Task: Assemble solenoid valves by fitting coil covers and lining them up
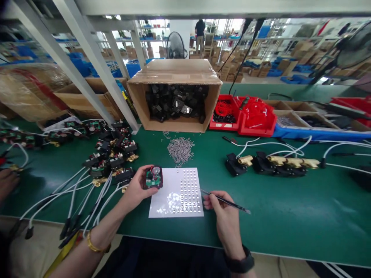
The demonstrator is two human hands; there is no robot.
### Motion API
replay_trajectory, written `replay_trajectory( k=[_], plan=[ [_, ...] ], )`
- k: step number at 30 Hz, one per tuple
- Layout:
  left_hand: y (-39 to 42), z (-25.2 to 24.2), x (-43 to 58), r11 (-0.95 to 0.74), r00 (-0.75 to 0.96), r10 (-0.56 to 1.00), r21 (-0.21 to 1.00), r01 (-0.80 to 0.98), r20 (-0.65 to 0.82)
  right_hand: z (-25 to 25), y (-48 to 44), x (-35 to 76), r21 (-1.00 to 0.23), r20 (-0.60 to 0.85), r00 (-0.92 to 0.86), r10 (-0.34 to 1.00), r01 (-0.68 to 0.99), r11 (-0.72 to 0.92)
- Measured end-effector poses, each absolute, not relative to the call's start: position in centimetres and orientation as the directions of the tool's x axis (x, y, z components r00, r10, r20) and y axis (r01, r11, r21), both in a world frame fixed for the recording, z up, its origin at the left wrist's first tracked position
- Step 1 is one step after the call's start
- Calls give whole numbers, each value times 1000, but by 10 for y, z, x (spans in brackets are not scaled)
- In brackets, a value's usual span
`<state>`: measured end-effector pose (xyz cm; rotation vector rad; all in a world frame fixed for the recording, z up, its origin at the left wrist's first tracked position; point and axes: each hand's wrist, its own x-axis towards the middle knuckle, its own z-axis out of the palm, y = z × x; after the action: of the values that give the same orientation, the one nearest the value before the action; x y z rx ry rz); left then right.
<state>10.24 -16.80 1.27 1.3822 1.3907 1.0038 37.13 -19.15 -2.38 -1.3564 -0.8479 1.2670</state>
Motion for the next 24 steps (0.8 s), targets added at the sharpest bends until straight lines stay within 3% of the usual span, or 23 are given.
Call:
replay_trajectory(
  k=[3, 6, 9, 16, 24],
  plan=[
    [-170, 30, 106, 34, 385, 911, 957, 287, -148, -21, -179, 358, -966, -233, 128, 964, -144, -215],
    [-168, 36, 120, -131, 534, 836, 898, 420, -128, -24, -159, 335, -967, -238, 96, 966, -113, -227],
    [-163, 28, 129, -221, 631, 769, 882, 416, -105, -31, -143, 319, -972, -231, 114, 966, -63, -225],
    [-158, 15, 129, -107, 589, 758, 838, 535, -280, -42, -141, 312, -972, -205, 200, 958, 71, -223],
    [-156, 8, 129, -45, 555, 769, 839, 541, -317, -32, -139, 317, -968, -194, 122, 973, 136, -210]
  ],
)
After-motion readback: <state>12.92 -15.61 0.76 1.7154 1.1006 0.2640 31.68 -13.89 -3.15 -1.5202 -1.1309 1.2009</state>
